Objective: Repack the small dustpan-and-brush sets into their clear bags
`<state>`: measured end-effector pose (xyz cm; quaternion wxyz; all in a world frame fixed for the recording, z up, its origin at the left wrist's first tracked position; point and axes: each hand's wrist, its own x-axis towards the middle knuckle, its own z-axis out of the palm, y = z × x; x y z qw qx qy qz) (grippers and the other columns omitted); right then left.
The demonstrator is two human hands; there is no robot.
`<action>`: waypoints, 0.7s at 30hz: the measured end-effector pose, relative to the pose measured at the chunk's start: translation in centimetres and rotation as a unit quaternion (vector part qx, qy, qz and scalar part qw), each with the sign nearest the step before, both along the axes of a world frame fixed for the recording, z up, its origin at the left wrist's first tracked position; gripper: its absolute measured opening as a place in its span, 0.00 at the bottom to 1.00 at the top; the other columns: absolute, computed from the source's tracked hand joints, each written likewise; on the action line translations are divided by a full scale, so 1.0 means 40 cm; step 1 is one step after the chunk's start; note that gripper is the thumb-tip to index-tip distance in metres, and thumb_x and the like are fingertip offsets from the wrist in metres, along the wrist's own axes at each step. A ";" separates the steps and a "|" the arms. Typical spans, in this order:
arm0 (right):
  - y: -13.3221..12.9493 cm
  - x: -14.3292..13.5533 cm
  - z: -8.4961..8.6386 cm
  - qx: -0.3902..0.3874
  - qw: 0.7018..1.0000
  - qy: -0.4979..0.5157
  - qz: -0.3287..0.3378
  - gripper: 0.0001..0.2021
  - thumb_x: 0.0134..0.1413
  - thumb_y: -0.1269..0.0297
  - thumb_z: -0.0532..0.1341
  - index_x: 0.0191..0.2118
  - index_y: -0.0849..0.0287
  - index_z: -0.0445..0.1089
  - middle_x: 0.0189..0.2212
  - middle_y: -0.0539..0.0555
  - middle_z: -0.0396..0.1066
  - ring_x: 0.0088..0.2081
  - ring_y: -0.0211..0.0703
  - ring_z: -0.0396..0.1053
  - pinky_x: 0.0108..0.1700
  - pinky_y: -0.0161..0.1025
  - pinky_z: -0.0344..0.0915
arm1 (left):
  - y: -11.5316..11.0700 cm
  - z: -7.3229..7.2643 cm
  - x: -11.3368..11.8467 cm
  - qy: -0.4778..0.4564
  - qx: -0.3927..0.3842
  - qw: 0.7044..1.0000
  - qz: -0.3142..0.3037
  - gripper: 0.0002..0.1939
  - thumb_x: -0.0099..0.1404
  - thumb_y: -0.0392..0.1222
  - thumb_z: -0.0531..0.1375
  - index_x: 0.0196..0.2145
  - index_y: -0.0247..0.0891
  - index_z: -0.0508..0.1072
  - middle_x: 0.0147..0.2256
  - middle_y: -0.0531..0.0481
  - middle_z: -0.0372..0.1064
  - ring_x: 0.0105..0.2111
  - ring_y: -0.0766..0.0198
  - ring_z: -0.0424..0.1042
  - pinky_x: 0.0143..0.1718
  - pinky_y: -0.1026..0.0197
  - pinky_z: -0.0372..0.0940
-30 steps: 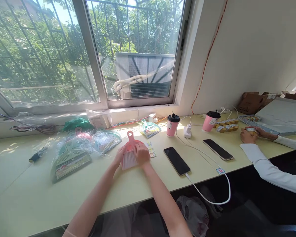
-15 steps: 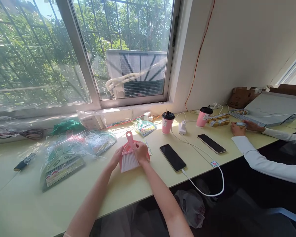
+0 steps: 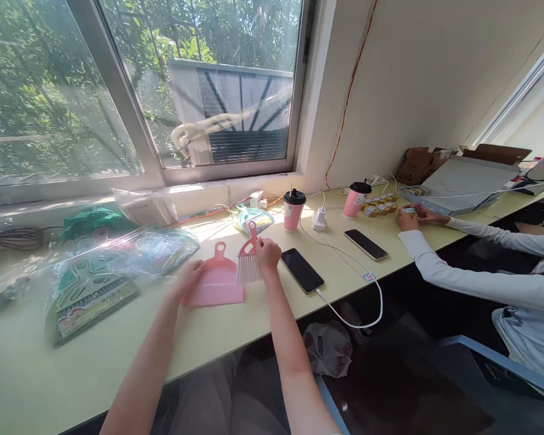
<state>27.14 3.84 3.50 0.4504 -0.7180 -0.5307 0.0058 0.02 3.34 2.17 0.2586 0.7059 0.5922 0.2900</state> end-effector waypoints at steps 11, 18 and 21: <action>0.019 0.057 -0.035 -0.150 0.974 -0.166 -0.014 0.13 0.66 0.66 0.57 0.51 0.59 0.75 0.51 0.64 0.72 0.54 0.51 0.66 0.48 0.41 0.62 | -0.030 0.033 0.008 0.248 0.034 0.962 0.106 0.16 0.71 0.46 0.51 0.48 0.37 0.73 0.50 0.36 0.71 0.53 0.44 0.68 0.48 0.50 0.65; 0.022 0.074 -0.049 -0.155 0.984 -0.093 -0.002 0.06 0.57 0.66 0.66 0.38 0.62 0.78 0.50 0.67 0.71 0.56 0.60 0.62 0.54 0.51 0.58 | -0.002 0.004 -0.006 0.119 0.049 0.984 0.121 0.10 0.67 0.43 0.53 0.38 0.40 0.72 0.43 0.38 0.74 0.46 0.44 0.72 0.46 0.50 0.64; 0.026 0.073 -0.037 -0.039 0.999 0.025 0.002 0.07 0.60 0.65 0.62 0.41 0.61 0.75 0.47 0.64 0.74 0.52 0.55 0.67 0.53 0.48 0.60 | 0.022 -0.007 -0.021 -0.103 0.051 0.982 0.152 0.12 0.65 0.49 0.55 0.41 0.40 0.70 0.38 0.41 0.74 0.41 0.49 0.73 0.42 0.52 0.65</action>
